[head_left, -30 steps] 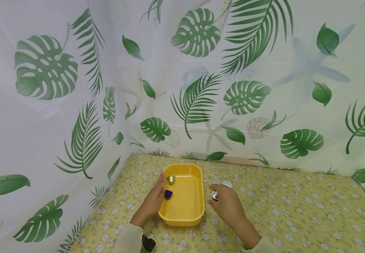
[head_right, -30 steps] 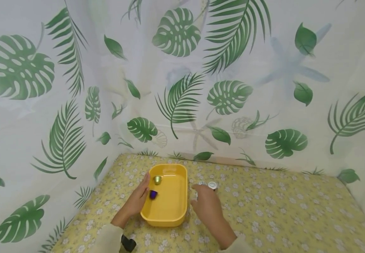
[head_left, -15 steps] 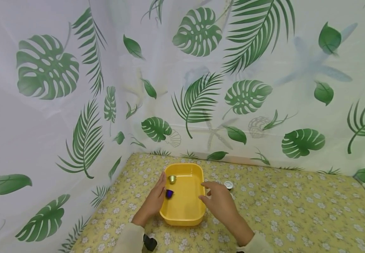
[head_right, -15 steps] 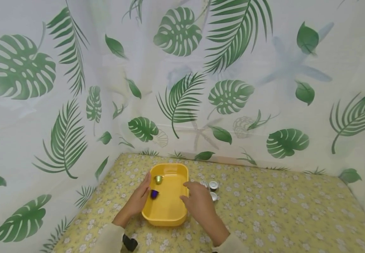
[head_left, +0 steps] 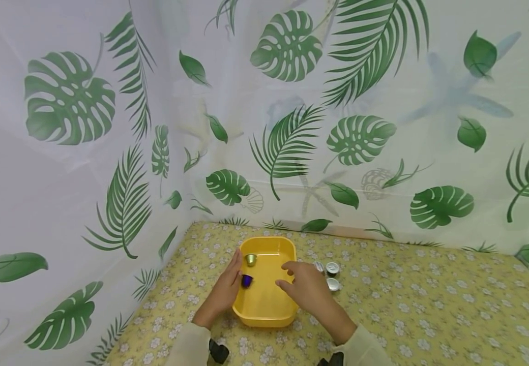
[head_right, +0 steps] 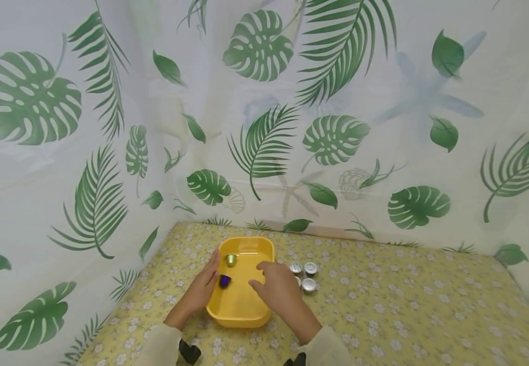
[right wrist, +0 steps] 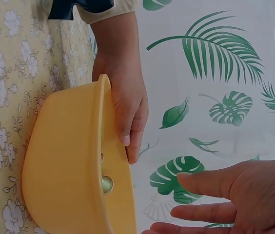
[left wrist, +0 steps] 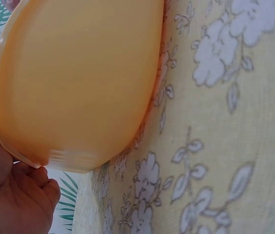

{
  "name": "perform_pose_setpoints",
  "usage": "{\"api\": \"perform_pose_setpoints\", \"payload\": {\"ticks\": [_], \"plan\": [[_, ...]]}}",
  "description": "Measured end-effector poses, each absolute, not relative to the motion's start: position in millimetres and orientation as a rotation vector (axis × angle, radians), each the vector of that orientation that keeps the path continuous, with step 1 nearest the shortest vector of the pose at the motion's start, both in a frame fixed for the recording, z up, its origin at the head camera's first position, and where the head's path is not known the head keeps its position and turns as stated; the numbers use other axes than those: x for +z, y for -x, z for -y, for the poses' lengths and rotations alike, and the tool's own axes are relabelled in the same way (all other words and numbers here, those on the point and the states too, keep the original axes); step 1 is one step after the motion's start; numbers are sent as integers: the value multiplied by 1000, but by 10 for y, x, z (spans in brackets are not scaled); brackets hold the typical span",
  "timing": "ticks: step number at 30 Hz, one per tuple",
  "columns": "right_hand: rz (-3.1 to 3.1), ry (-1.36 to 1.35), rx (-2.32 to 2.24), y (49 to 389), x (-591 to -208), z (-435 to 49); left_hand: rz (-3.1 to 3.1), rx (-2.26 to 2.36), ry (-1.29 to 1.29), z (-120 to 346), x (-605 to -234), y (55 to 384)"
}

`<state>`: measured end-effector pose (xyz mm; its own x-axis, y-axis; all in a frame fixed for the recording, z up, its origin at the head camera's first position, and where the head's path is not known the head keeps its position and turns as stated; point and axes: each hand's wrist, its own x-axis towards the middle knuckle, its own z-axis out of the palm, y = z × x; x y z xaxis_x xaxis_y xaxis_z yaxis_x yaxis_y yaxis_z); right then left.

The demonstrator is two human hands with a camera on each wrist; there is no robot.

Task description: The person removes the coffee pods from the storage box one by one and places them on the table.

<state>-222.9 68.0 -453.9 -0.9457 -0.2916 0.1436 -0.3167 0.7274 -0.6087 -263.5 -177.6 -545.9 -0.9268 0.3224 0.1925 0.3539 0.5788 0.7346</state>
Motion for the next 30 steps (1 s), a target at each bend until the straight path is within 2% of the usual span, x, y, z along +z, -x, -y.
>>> {"api": "perform_pose_setpoints", "payload": {"ticks": [24,30], "plan": [[2976,-539,767,2433,-4607,-416,2763,-1273,583,1768,-5447,2603],[3006,-619,726,2488,-4566,-324,2774,-1254,597,1777,-5450,2628]]}}
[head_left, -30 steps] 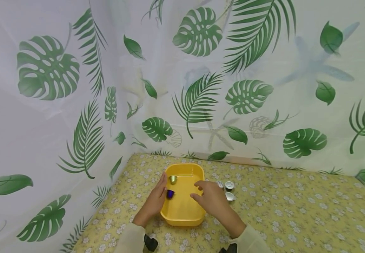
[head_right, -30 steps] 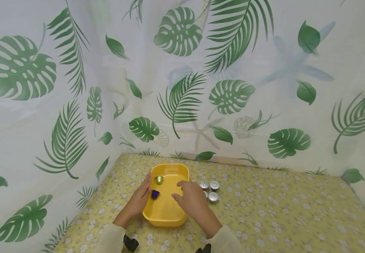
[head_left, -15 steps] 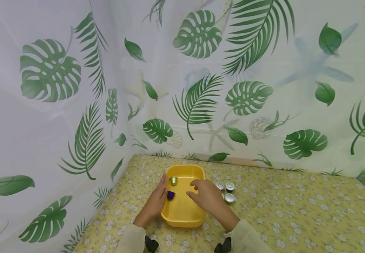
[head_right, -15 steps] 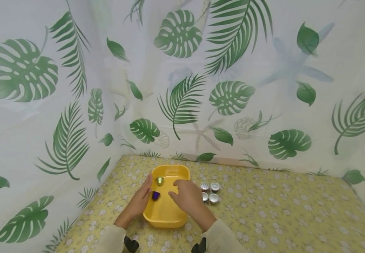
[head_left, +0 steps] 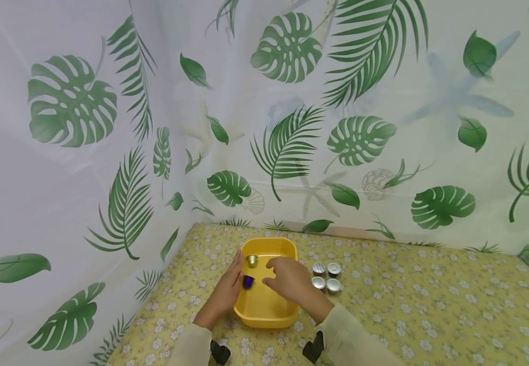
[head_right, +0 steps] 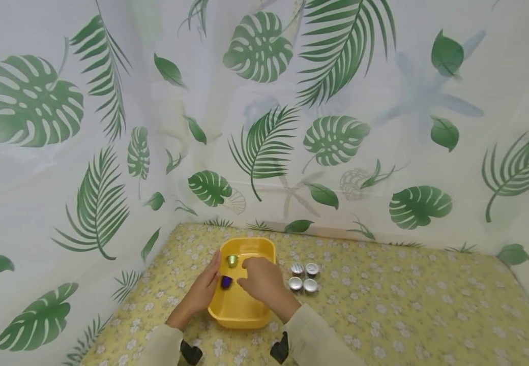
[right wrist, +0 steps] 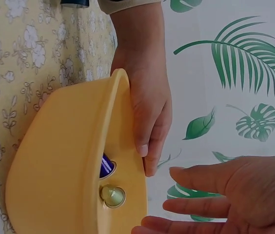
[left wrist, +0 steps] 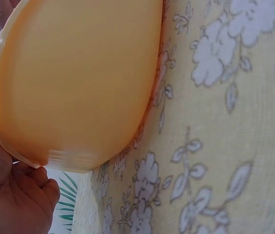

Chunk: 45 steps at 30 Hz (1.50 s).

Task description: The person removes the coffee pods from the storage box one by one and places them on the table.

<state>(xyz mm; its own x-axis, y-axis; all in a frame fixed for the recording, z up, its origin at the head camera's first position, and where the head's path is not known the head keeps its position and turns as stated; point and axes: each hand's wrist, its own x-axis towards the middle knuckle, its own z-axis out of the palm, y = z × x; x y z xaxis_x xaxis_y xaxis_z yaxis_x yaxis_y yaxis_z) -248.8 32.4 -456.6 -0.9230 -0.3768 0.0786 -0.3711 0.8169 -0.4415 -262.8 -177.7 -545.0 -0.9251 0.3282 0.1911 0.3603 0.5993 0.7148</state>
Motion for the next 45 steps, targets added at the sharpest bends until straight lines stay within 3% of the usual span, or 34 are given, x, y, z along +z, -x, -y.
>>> {"api": "perform_pose_setpoints", "payload": {"ticks": [18,45], "plan": [[-2855,735,-662,2702,-4521,-125,2739,-1256,628,1793,-5462,2651],[-2781,708,-662,3001,-4847,51,2745,-1262,626,1790,-5455,2666]]}}
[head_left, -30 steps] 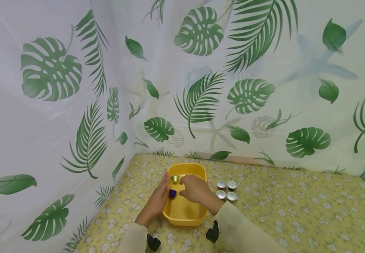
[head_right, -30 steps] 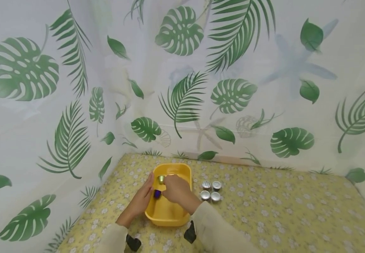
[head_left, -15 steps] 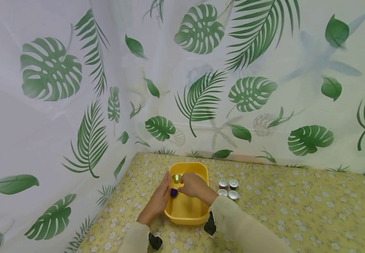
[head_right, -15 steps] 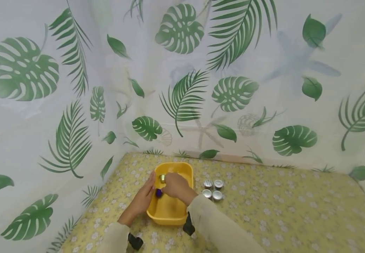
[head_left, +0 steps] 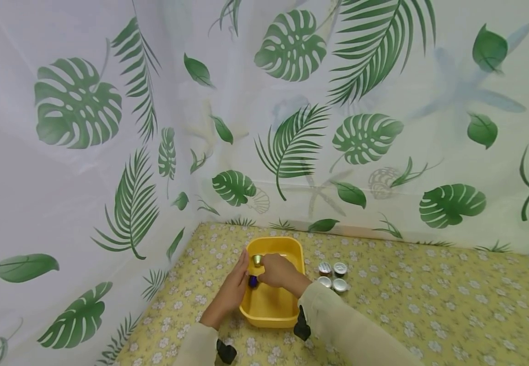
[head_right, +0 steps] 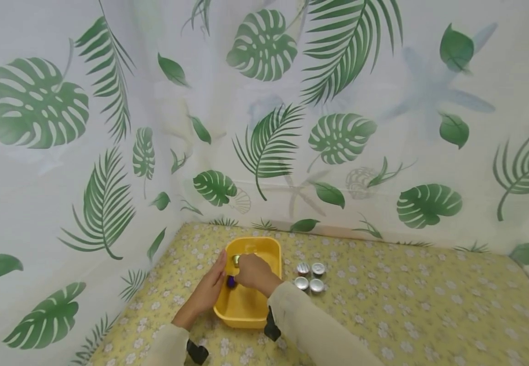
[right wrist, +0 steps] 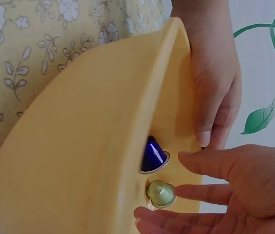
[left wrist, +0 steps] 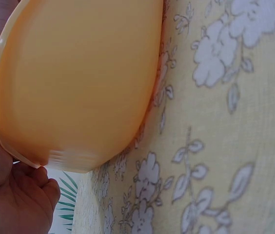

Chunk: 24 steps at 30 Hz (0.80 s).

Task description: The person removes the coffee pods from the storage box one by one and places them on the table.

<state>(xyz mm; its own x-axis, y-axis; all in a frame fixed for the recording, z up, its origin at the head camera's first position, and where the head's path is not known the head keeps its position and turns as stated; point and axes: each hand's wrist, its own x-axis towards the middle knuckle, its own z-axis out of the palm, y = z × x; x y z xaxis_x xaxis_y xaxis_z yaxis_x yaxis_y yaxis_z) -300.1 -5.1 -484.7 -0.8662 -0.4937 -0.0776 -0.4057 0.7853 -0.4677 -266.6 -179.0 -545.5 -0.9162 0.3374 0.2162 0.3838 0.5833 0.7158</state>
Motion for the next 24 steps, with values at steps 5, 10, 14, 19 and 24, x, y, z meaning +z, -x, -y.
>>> {"api": "perform_pose_setpoints", "payload": {"ticks": [5,10,14,19,24], "plan": [[-2736,769,-655,3033,-4895,65,2753,-1262,621,1791,-5447,2666],[-2692,821,-651,3061,-4914,70,2751,-1254,622,1786,-5446,2667],[-2668,838,-621,3080,-4950,83,2757,-1253,616,1785,-5445,2665],[-2684,869,-550,3077,-4992,120,2761,-1248,610,1787,-5448,2664],[-2694,903,-527,3066,-4996,144,2757,-1244,614,1792,-5452,2664]]}}
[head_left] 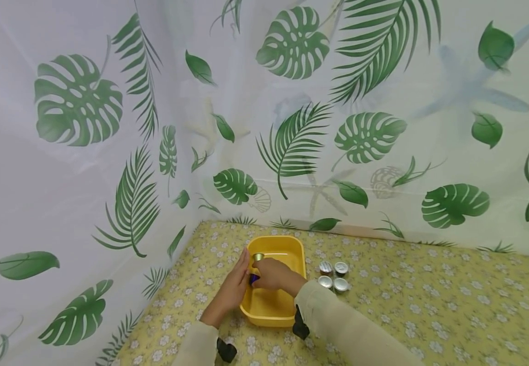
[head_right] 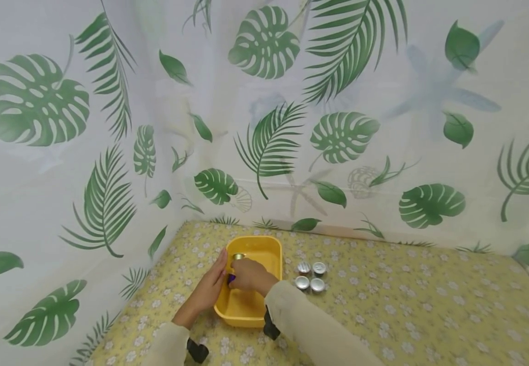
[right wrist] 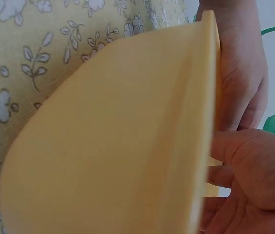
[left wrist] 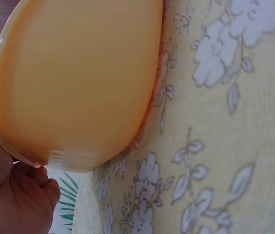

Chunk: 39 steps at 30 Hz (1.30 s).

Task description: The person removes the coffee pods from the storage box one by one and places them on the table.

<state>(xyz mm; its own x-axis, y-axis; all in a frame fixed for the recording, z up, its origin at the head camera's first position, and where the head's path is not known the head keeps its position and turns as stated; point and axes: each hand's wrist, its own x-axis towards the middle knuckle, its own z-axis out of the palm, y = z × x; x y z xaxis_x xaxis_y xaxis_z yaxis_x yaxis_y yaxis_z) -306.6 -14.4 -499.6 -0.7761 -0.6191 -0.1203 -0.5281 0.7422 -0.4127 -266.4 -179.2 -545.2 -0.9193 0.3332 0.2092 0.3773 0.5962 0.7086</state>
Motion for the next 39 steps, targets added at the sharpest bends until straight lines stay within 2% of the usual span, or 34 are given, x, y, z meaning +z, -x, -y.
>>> {"api": "perform_pose_setpoints", "payload": {"ticks": [19,32,39], "plan": [[-2672,1057,-601,3084,-5103,201,2753,-1237,617,1784,-5425,2651],[-2698,991,-623,3029,-5112,265,2750,-1267,595,1792,-5443,2659],[-2767,1121,-570,3007,-5115,251,2751,-1274,604,1794,-5433,2654]]}}
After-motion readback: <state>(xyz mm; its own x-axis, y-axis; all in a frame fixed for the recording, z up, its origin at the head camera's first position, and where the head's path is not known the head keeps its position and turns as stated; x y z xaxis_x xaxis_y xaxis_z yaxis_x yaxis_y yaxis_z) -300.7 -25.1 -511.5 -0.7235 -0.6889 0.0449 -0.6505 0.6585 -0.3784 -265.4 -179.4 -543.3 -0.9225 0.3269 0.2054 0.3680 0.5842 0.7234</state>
